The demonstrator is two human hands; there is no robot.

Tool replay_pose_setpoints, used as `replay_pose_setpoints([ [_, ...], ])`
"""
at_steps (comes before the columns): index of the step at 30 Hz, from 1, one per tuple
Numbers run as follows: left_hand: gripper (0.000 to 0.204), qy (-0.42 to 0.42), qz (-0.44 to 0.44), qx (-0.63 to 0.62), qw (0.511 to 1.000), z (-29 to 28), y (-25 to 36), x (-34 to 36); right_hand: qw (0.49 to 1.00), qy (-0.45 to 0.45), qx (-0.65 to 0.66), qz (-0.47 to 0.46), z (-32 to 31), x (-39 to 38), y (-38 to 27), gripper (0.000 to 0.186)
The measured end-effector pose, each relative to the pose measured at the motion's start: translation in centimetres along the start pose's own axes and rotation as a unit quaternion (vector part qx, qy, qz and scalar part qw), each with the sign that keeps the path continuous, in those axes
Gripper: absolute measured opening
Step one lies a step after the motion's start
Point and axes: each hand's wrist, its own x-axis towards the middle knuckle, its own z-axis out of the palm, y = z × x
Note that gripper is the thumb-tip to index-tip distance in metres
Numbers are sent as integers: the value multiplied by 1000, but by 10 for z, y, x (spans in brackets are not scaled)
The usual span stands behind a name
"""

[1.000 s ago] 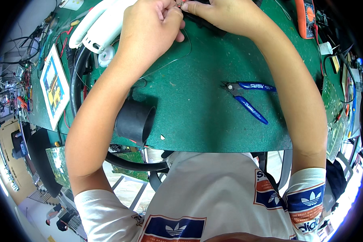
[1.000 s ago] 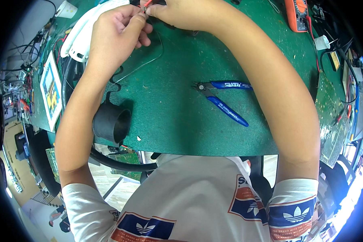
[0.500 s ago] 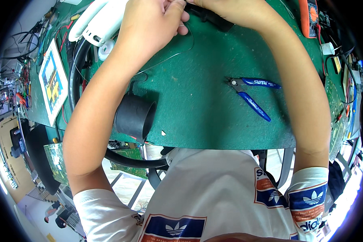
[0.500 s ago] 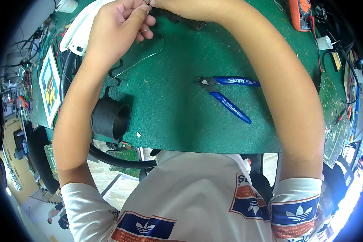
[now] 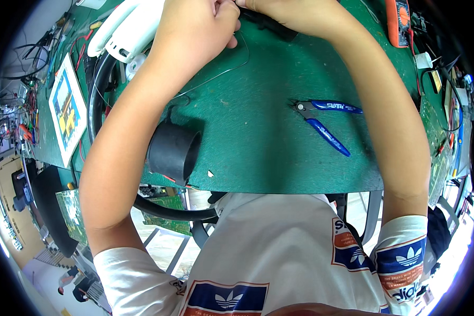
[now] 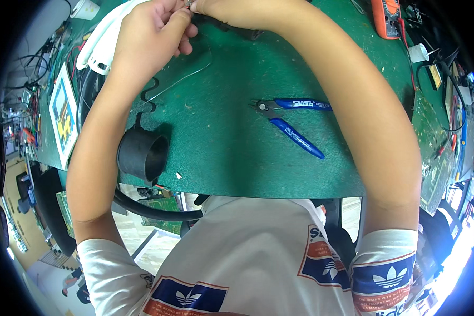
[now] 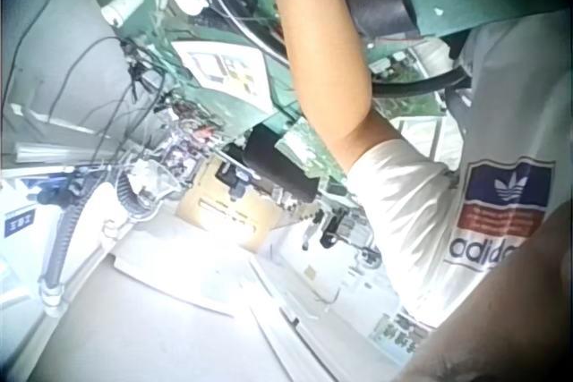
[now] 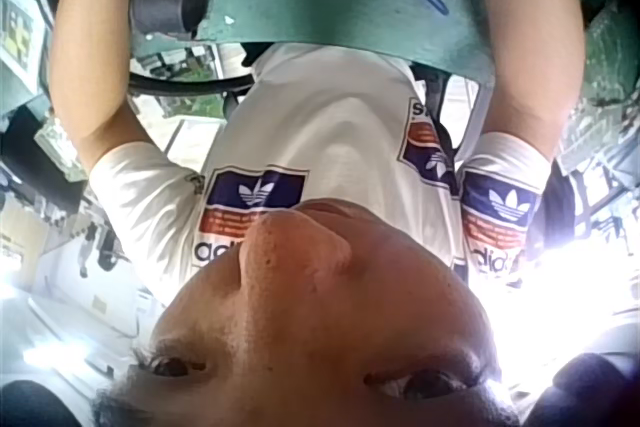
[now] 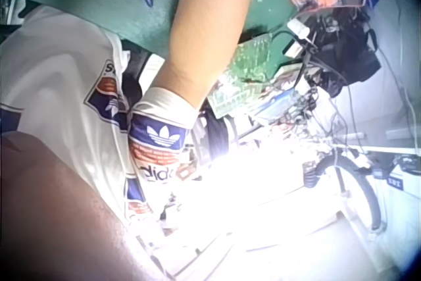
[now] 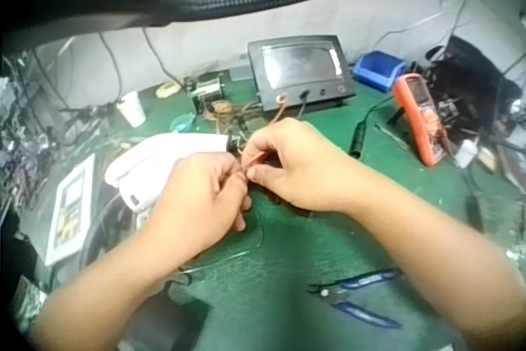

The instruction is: The person strips insulation from multiple colored wires on a large black connector using a blue-handled tool and twists the exposed wire ends by hand.

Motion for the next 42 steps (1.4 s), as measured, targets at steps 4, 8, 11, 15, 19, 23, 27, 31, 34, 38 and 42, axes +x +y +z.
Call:
replay_pose_setpoints([
  [4,18,9,13,28,999,0,5,-1,1000,6,-8,-2,0,0,1,6],
  [8,16,15,9,28,999,0,4,-2,1000,4,-15,7,-1,0,0,7],
  [11,15,7,46,32,998,-2,2,-3,1000,5,-18,8,-1,-1,-3,7],
  [15,15,-9,26,49,998,-6,4,-3,1000,2,-30,8,-1,-2,-6,8],
  [19,17,-19,14,52,998,-7,9,-2,999,9,-51,3,0,-1,-5,9],
  [23,18,-10,23,43,999,-4,7,-2,998,20,-55,-11,2,-1,-2,9],
  [27,17,5,53,22,998,-2,3,-3,999,25,-42,-9,2,-2,-1,9],
  [31,16,10,41,44,998,-2,2,-4,999,24,-41,-6,2,-2,-3,9],
  [34,15,22,47,61,997,-4,0,-4,999,18,-48,-2,3,-1,-5,9],
  [38,13,37,82,119,989,-6,-6,-3,998,18,-62,11,4,-1,-7,10],
  [42,10,92,125,143,977,-6,-13,-2,995,21,-92,-16,4,0,-6,11],
])
